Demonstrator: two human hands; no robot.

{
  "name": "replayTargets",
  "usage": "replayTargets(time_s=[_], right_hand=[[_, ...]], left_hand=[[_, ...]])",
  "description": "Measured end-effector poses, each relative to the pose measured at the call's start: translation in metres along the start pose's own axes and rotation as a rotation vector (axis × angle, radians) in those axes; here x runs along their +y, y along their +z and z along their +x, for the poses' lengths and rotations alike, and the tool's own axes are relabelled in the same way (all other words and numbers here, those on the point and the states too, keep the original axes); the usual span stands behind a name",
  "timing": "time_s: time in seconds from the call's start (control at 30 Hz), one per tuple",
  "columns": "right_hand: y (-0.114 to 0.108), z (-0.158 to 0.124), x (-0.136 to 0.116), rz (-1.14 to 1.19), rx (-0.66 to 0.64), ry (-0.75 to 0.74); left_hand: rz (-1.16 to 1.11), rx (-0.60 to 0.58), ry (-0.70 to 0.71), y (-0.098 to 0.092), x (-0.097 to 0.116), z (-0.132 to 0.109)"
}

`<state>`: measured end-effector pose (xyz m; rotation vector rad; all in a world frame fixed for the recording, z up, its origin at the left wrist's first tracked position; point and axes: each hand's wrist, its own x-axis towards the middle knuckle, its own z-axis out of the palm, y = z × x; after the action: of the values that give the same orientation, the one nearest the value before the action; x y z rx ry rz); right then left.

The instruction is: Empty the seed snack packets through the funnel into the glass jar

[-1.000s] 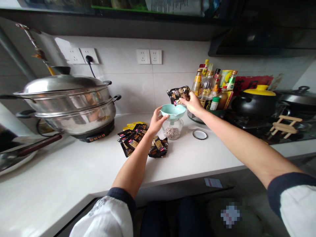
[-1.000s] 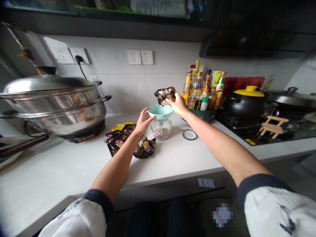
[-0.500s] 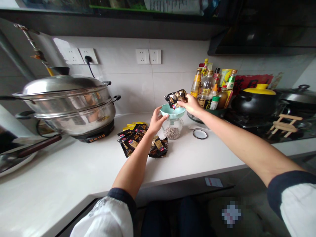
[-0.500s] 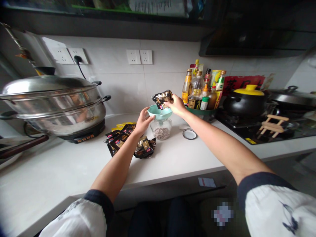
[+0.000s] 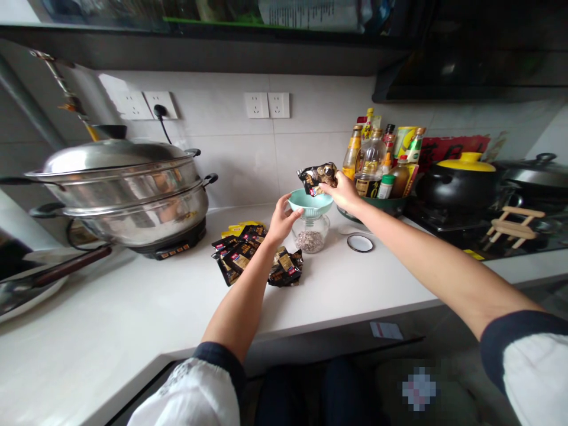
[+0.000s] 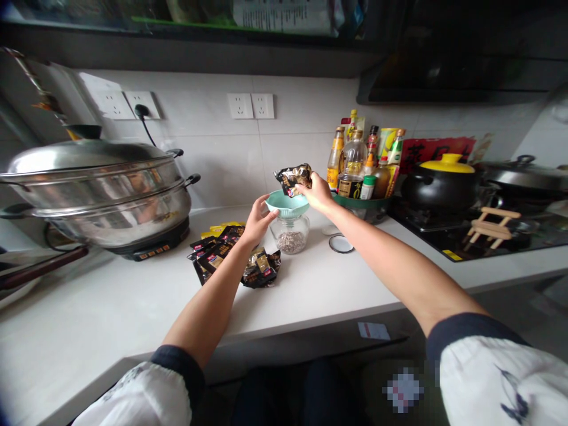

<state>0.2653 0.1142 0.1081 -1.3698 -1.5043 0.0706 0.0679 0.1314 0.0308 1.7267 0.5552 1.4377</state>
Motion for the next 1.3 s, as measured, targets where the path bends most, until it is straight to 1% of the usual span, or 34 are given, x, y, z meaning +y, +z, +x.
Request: replayTargets(time_s=[0.13, 0.23, 0.37, 0.47, 0.57, 0.7, 0.8, 0.9, 1.0, 1.1, 1.23, 1.3], right_hand=[[0.0000, -0.0001, -0.0006, 0.004, 0.030, -0.006], [-0.0007, -0.0002, -0.0025, -0.017, -0.010, -0.005], [-0.0008, -0.0003, -0.0044, -0.021, 0.032, -0.010], [-0.0004, 0.0006, -0.0048, -0.022, -0.007, -0.016], [0.0004, 0.0016, -0.0053, -0.012, 0.027, -0.038], [0.0018, 0.0008, -0.0056, -0.042, -0.038, -0.046], [0.0018, 0.0003, -0.0054, -0.029, 0.007, -0.040], [0.0016, 0.0006, -0.0066, -0.022, -0.028, -0.023], [0.0022, 0.0010, -0.0091, -0.033, -0.026, -0.013], [0.0035, 0.0013, -0.0097, -0.042, -0.045, -0.030], [0.0050, 0.0020, -0.0078, -0.041, 0.019, -0.051], [0.0053, 0.0020, -0.0085, -0.004, -0.020, -0.026]], left_hand=[[-0.004, 0.003, -0.002, -0.0002, 0.0000, 0.0001], [-0.007, 0.012, -0.003, -0.0002, 0.0007, 0.0000], [0.000, 0.007, -0.014, -0.0004, 0.0013, -0.0001], [0.002, 0.013, -0.009, -0.0003, 0.0015, 0.0001], [-0.002, 0.016, -0.008, 0.0000, 0.0020, 0.0003], [-0.011, 0.014, -0.019, 0.0003, 0.0038, -0.0003], [-0.008, 0.014, -0.028, 0.0000, 0.0048, -0.0007], [-0.006, 0.005, -0.026, -0.0005, 0.0041, -0.0006], [-0.006, 0.007, -0.019, -0.0007, 0.0028, 0.0000], [-0.005, 0.002, -0.015, -0.0006, 0.0024, 0.0002], [0.006, -0.006, -0.008, -0.0004, 0.0034, -0.0001], [0.007, -0.006, -0.007, -0.0004, 0.0038, -0.0001]])
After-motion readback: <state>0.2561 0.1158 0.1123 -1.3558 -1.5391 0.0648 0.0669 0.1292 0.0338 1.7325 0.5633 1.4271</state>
